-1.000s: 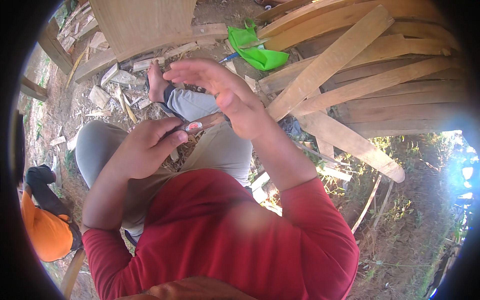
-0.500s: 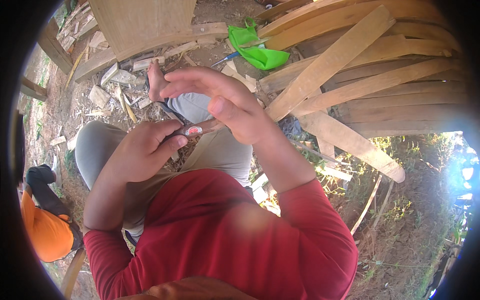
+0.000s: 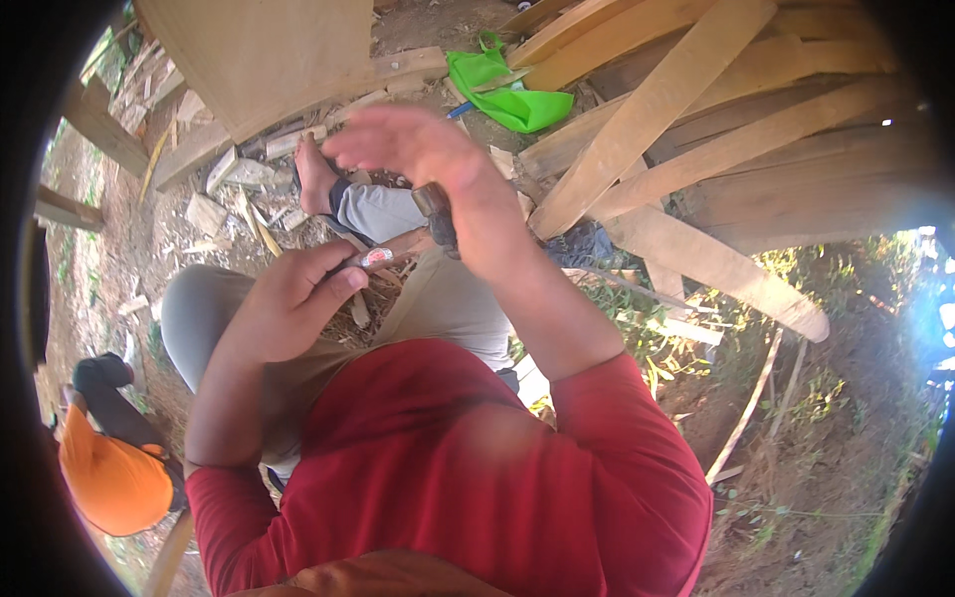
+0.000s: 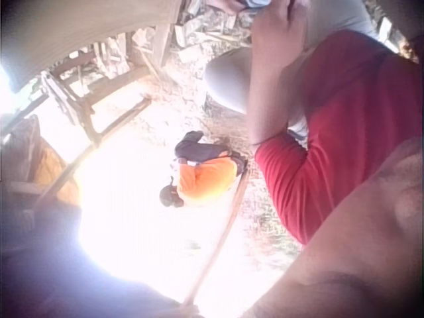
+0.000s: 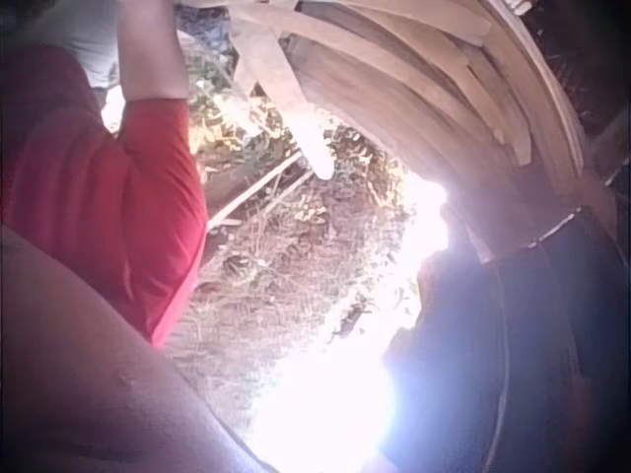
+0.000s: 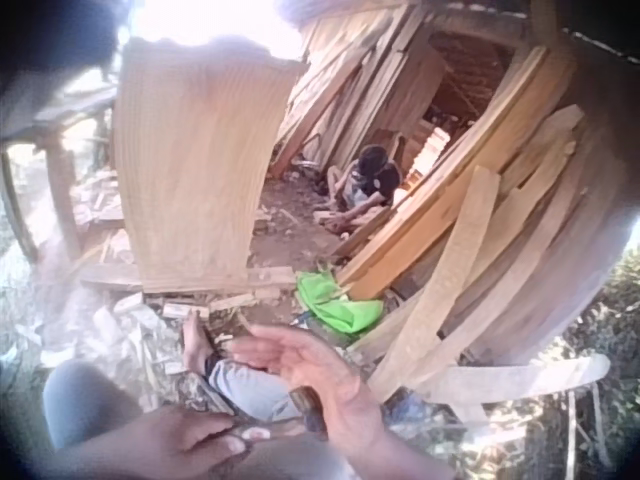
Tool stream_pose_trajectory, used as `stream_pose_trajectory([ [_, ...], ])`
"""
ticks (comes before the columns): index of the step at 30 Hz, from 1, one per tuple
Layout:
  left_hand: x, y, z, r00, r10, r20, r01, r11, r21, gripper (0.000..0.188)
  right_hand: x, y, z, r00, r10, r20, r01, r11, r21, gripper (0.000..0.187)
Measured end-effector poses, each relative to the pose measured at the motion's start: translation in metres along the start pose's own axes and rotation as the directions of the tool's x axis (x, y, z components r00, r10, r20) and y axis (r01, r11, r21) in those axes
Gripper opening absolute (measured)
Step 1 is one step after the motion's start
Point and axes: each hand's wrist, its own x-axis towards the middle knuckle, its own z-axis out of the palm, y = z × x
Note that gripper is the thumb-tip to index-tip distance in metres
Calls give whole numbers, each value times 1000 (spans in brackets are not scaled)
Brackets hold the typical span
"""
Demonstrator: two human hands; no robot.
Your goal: The person holds a small metal component and uses an axe to shape or refine a small piece of wood, then uses a hammer to strike the component and the wood piece together.
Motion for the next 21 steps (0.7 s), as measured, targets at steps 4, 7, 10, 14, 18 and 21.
stream_pose_trajectory([
  [4,3,1,10,998,-67,-21,66,997,-32,28,-7,18,-61,911,-160,-380,241,954,178,93],
  [7,4,0,11,988,-147,-46,146,989,-26,25,-43,78,-151,719,-48,-694,-140,967,-212,65],
  [10,3,-29,10,973,-208,-100,210,978,6,26,-135,174,-221,617,141,-774,-704,539,-463,52],
  [14,-10,-58,-2,895,-412,-173,397,911,-116,25,-251,288,-228,361,534,-765,-881,-73,-467,49],
  [18,-4,-62,1,794,-602,-84,573,788,-225,25,-322,316,-190,330,435,-838,-886,-162,-433,42],
  [21,-19,-95,-2,837,-548,1,493,752,-438,26,-330,343,-193,173,519,-837,-944,-155,-291,40],
])
